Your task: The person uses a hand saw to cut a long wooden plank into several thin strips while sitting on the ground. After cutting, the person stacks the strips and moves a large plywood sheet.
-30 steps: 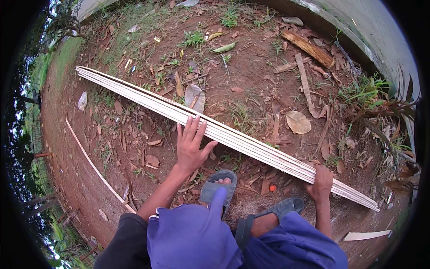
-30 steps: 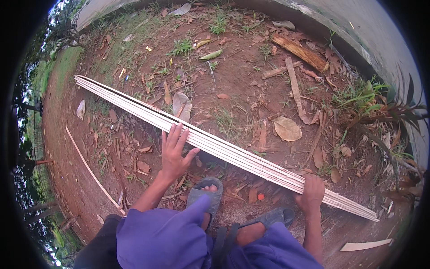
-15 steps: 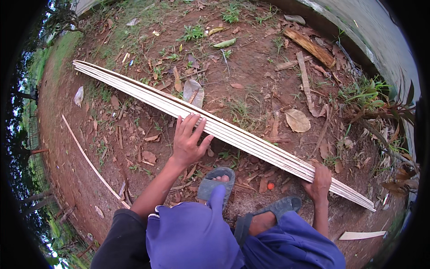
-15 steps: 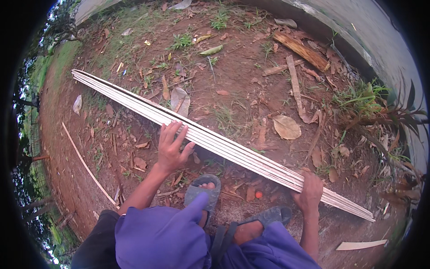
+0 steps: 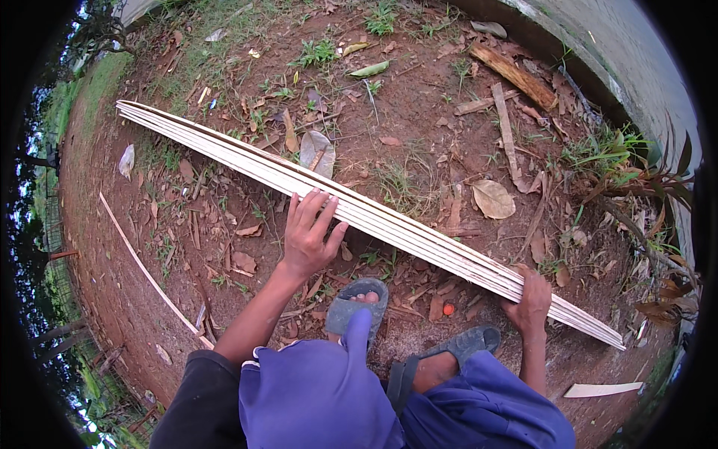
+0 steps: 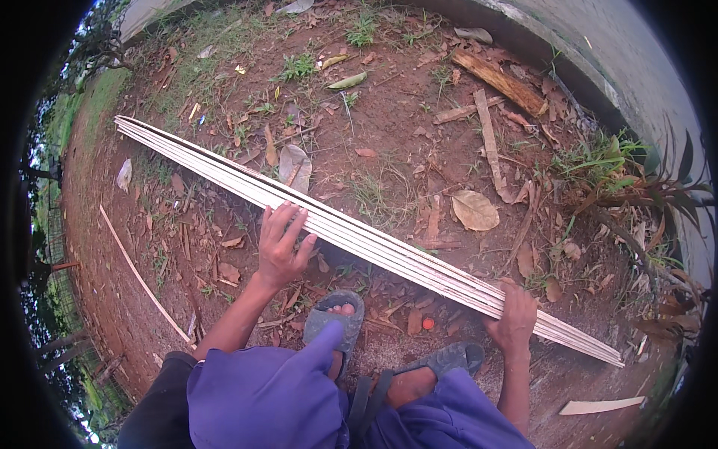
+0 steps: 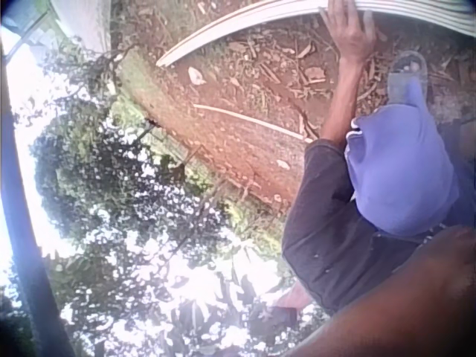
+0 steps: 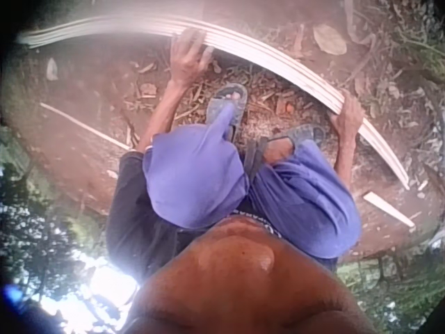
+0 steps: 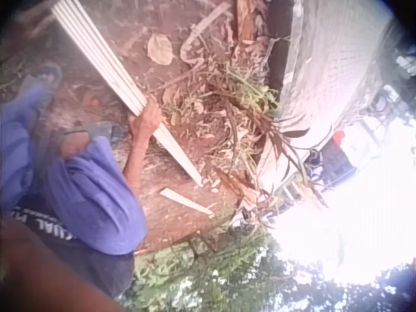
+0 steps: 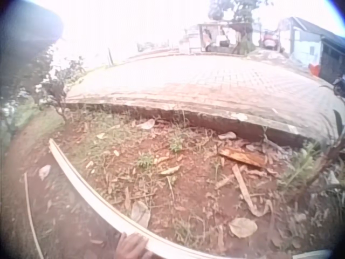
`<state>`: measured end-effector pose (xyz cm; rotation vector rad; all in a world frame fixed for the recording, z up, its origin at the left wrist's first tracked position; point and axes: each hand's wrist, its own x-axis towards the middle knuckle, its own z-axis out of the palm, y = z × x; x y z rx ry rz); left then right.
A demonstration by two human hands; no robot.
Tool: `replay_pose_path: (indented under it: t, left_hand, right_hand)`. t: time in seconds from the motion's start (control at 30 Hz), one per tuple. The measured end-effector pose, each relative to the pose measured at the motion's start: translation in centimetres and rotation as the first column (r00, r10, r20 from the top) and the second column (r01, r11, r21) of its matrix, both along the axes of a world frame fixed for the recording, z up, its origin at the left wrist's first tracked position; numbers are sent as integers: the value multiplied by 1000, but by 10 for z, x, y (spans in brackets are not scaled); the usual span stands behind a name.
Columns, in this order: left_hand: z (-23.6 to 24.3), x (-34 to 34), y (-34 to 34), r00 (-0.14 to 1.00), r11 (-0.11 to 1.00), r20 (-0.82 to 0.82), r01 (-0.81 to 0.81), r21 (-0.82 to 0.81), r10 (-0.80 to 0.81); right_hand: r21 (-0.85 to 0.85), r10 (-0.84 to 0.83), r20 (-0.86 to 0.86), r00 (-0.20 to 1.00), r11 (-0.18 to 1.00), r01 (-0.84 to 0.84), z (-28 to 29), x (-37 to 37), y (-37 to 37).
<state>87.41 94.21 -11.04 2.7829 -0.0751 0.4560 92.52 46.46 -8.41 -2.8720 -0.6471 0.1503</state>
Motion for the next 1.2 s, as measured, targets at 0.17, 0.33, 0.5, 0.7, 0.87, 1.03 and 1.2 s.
replay_pose_path:
  t: [0.17,0.33,0.5,0.7,0.87,1.03,1.2]
  left_hand:
    - [-1,1,3,999,999,30,23,-38,-22]
    - [-2,1,5,998,998,49,40,-44,-37]
    - [-4,-1,8,997,997,58,52,-58,-49]
    - [2,1,7,997,997,54,51,-56,-48]
    - [4,3,5,998,997,46,44,-55,-42]
    - [3,4,4,998,996,34,55,-65,-53]
    - [-4,2,12,999,999,40,38,-38,-37]
  right_hand:
    - [-5,-19,-30,999,1000,19,3,2,1]
    - [-3,-25,-31,999,1000,25,2,3,0]
    - [6,-10,-17,1000,1000,10,0,3,0]
    - [3,-27,-33,999,1000,27,1,4,1]
    - [-30,-53,-58,997,998,51,0,3,-1]
    - [-7,-53,-44,998,999,53,5,5,0]
    - [-44,-69,-64,996,997,67,1,5,-3]
